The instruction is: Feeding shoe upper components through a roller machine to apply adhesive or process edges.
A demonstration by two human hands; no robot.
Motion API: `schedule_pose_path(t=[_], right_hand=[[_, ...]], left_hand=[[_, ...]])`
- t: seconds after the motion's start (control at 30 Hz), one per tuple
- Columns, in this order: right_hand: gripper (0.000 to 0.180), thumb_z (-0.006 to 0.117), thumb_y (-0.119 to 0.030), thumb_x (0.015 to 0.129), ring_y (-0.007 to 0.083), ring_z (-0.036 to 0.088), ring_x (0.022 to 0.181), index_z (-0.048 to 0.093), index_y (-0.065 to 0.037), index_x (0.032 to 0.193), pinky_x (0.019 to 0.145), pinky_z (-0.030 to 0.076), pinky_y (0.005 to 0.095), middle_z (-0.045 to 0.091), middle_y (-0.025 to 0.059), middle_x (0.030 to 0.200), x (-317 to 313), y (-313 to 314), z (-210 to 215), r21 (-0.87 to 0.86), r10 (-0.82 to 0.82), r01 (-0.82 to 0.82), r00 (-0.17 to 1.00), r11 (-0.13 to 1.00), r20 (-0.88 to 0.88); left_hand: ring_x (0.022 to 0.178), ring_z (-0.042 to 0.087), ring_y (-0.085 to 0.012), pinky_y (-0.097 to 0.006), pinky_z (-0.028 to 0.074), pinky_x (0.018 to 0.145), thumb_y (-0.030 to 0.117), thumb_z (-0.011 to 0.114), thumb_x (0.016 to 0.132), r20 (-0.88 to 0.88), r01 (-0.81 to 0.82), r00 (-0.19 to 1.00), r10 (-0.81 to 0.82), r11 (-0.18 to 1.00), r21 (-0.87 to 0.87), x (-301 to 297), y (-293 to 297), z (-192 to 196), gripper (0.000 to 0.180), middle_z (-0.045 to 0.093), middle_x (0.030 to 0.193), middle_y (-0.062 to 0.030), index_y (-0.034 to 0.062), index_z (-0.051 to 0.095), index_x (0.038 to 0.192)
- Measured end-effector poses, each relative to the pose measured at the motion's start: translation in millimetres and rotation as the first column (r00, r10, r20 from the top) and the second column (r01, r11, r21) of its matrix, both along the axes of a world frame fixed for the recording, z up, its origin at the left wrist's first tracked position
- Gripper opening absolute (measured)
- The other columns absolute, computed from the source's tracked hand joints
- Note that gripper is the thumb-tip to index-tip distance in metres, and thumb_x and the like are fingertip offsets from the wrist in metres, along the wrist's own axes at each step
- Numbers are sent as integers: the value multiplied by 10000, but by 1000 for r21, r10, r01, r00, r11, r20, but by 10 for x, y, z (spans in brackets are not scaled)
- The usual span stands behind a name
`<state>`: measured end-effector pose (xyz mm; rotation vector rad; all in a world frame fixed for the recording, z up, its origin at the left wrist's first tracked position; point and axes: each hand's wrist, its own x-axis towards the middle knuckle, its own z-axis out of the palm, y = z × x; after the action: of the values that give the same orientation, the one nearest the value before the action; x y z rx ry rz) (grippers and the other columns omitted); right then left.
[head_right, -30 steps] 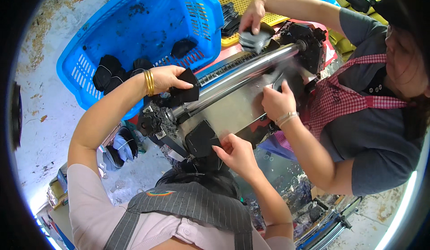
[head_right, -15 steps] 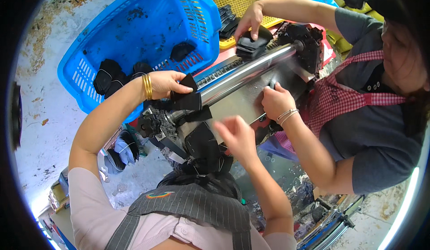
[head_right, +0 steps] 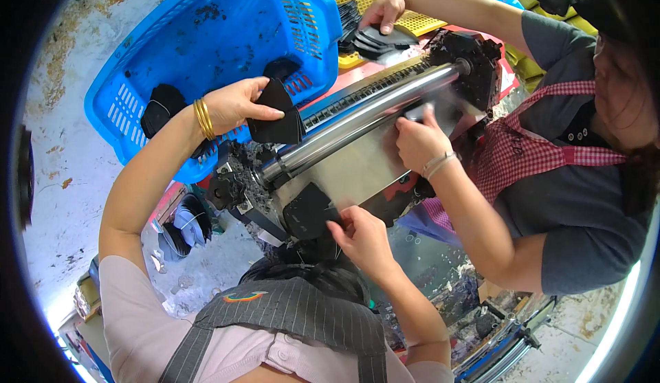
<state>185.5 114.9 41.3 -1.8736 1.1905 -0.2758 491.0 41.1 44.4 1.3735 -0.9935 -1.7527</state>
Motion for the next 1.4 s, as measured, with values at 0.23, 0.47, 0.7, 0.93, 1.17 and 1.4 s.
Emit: schedule_pose_path(t=[0.23,0.47,0.7,0.93,1.17,1.4], right_hand=[[127,574,-99,832,81,500,445,587,27,825,436,399,191,608,71,654,-71,-247,60,729,-515,242,839,641,175],[249,654,-224,788,90,534,499,571,12,786,493,445,226,598,68,639,263,-327,-164,441,-356,241,913,865,199],[153,673,-109,776,56,517,525,588,18,771,501,428,211,583,43,614,-66,-30,-81,147,-59,52,997,988,49],[131,609,-130,821,49,489,490,598,-1,842,414,382,202,582,14,637,52,-383,-56,652,-429,183,871,736,240],[235,735,-156,725,63,531,555,558,-2,741,511,439,222,573,34,625,-89,-79,-77,168,-14,1,997,986,76],[90,605,-60,805,52,501,502,578,25,791,450,387,188,563,23,604,-204,-126,-25,484,-394,261,898,835,197]], left_hand=[[895,620,-150,-295,493,812,95,651,805,-206,102,976,-63,978,184,-111,39,-33,239,641,980,-65,18,581,1020],[876,615,-122,-286,482,792,111,658,806,-102,122,990,-93,935,334,-209,-29,-170,217,643,957,-29,62,596,1007],[861,605,-120,-292,495,769,104,652,804,24,62,998,-65,993,101,-25,-66,-152,271,623,953,-45,43,541,1044],[902,601,-143,-311,480,819,65,659,791,-173,141,976,-131,989,45,-149,-59,-22,336,616,981,-67,2,522,1091],[879,605,-100,-276,486,787,124,651,815,-111,173,983,-144,926,335,-204,17,-198,251,634,981,-21,54,581,1046],[933,597,-149,-298,480,827,71,641,808,-75,32,997,-31,999,14,-78,-46,101,334,600,1053,-74,37,499,1107]])
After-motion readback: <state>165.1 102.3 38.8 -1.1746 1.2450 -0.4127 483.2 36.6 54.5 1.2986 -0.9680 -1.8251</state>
